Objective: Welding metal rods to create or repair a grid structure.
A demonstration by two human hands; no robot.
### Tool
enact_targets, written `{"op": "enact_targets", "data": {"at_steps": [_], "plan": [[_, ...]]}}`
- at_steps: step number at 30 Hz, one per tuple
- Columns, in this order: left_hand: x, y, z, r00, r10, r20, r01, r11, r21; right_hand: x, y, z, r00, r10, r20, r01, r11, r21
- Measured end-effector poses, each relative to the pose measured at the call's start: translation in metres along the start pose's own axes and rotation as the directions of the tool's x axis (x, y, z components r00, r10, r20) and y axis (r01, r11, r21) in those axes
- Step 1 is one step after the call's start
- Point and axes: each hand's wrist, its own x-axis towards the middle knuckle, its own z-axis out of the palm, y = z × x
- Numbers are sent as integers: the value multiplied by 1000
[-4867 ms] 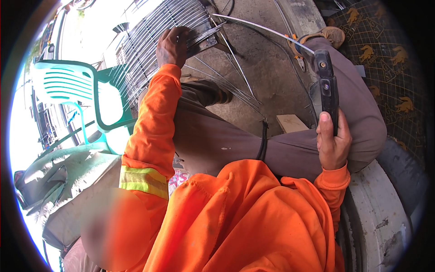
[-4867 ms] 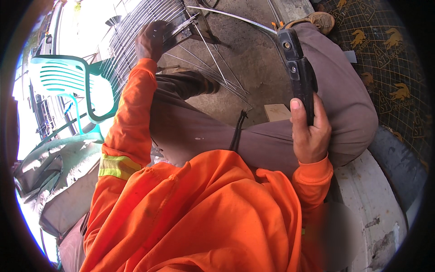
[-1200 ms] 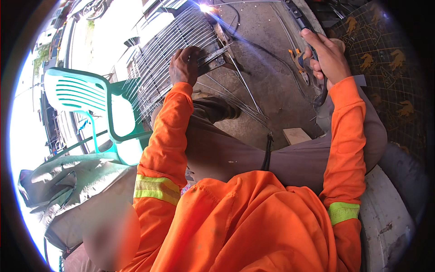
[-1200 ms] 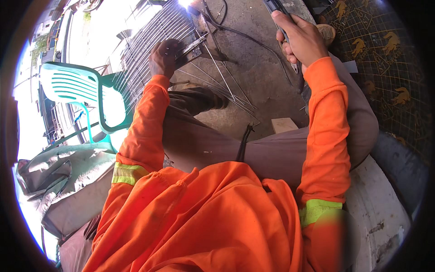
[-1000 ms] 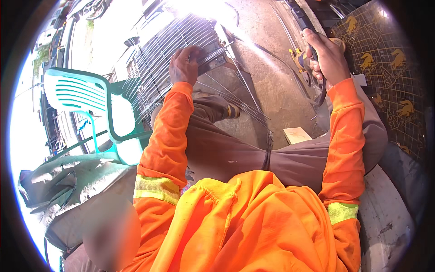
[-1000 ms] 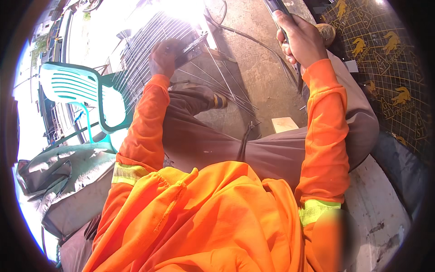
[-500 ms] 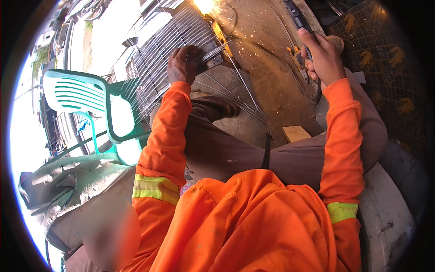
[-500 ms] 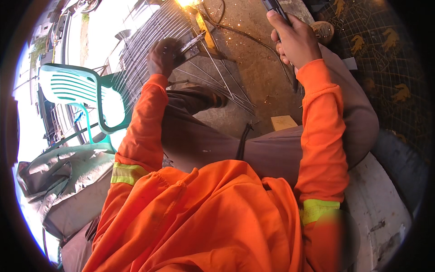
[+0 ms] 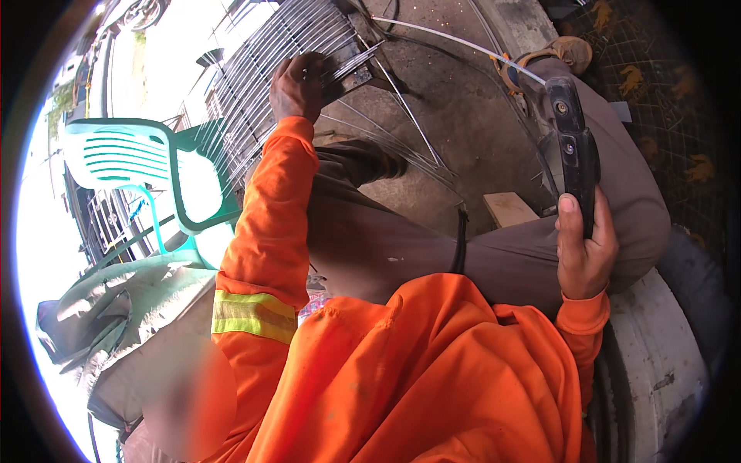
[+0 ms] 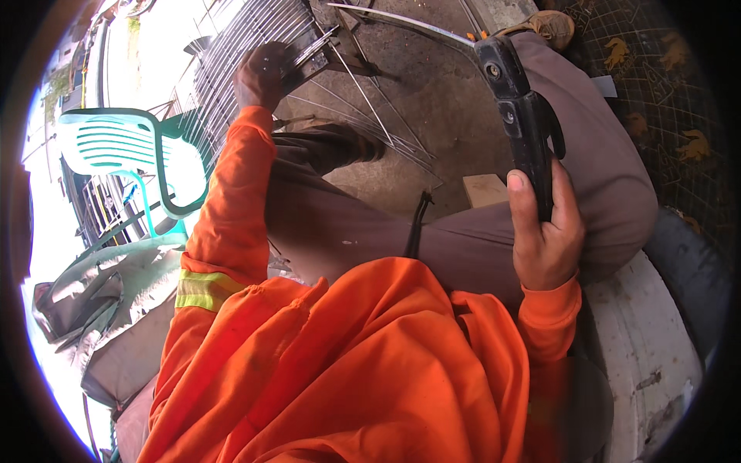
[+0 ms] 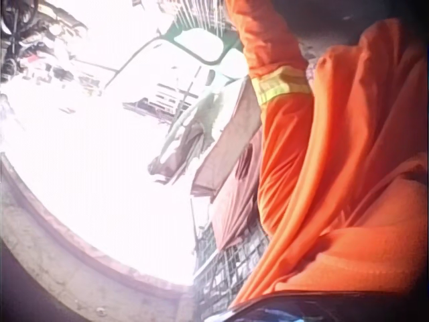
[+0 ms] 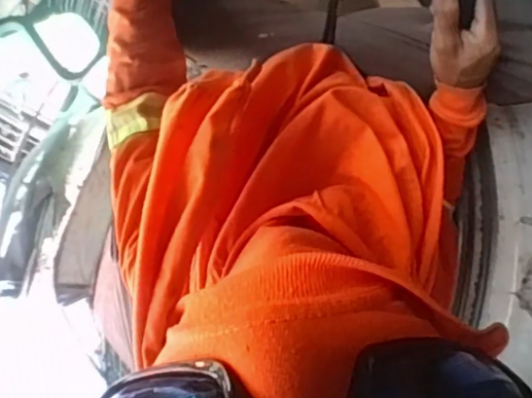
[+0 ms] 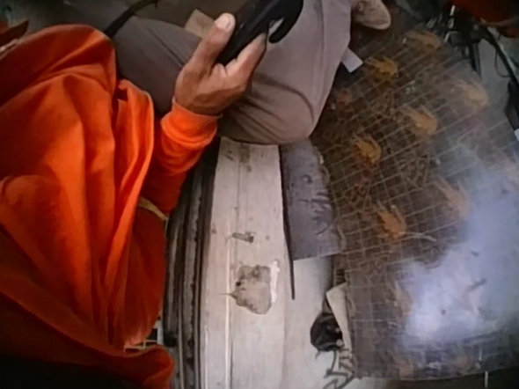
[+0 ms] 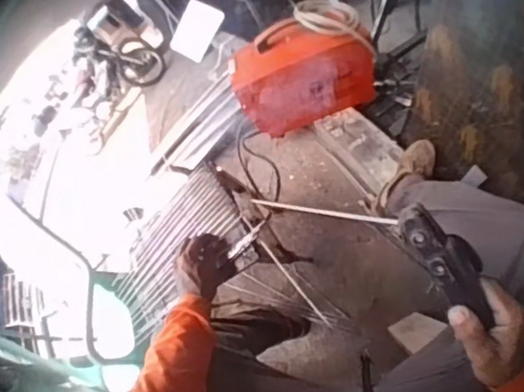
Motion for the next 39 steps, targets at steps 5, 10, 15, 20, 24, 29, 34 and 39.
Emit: {"op": "enact_targets", "data": {"at_steps": [5, 10, 15, 20, 24, 29, 34, 39], "plan": [[0, 20, -6, 995, -100, 17, 100, 995, -3, 5, -8, 1, 998, 57, 36, -59, 996, 60], [-1, 22, -8, 994, -107, 11, 107, 993, -40, 6, -8, 1, 991, 100, 84, -107, 991, 80], [-1, 19, -7, 996, -83, 14, 83, 996, -10, 4, 2, 3, 996, 59, 66, -64, 994, 88], [-2, 20, 4, 993, -113, -39, 107, 986, -125, 4, -3, -4, 992, 92, 90, -97, 994, 51], [-15, -81, 2, 922, -279, 270, 369, 418, -830, 7, -5, 3, 991, 38, 125, -46, 997, 64], [0, 8, 6, 1000, 9, 21, -10, 1000, 28, 2, -4, -4, 971, 233, 55, -239, 959, 149], [-2, 4, -2, 998, 57, 23, -58, 997, 49, 3, -5, -3, 963, 265, 56, -271, 949, 164], [-1, 12, -5, 998, -50, 36, 50, 999, 2, 3, -6, 0, 990, 130, 60, -136, 986, 101]]}}
